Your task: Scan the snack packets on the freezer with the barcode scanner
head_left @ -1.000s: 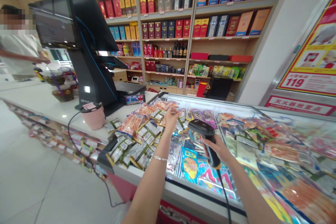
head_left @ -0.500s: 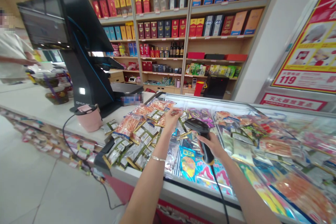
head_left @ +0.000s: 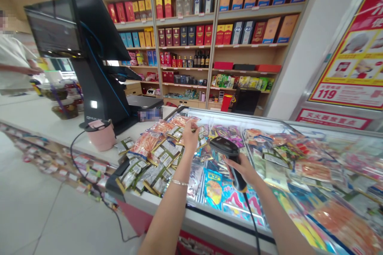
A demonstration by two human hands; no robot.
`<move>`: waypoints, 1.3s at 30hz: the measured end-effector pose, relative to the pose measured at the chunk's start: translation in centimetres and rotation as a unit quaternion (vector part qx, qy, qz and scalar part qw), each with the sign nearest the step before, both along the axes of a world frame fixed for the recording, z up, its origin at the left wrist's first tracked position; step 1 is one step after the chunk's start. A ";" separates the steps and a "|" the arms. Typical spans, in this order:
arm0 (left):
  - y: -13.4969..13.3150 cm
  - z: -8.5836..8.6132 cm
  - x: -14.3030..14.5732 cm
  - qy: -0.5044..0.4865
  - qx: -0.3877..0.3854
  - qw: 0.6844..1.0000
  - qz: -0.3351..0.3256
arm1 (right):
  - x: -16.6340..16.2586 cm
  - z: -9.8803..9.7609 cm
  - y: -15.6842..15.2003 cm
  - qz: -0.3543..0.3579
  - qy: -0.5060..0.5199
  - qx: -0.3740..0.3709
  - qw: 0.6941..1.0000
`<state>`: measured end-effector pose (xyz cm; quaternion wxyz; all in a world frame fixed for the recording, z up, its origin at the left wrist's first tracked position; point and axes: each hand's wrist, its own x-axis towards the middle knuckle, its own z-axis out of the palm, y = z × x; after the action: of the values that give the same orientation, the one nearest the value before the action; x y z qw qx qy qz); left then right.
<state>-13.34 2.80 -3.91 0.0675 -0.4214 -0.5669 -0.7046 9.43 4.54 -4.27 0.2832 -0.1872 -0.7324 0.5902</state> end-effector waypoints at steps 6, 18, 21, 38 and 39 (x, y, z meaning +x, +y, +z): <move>0.3 -0.3 -0.4 -0.008 0.011 1.000 -0.005 | 0.1 -0.1 0.1 0.004 -0.008 0.030 1.000; 0.7 -0.6 -0.4 -0.059 0.022 0.997 -0.035 | 0.2 0.1 0.0 -0.008 0.040 -0.051 0.998; 0.0 -0.2 0.1 -0.050 0.030 0.998 -0.026 | 0.3 0.2 -0.4 -0.026 0.083 -0.090 0.992; -11.7 2.3 -8.5 0.184 -0.246 0.912 0.272 | -12.8 -1.0 -6.3 0.019 0.234 -0.249 0.940; -12.2 1.3 -8.4 0.207 -0.282 0.897 0.270 | -13.6 -1.6 -6.3 0.023 0.240 -0.261 0.935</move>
<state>-21.78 -9.43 -2.66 0.2496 -0.3896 -0.8073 -0.3663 -4.18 -1.72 -5.88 0.3785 -0.0901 -0.4670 0.7941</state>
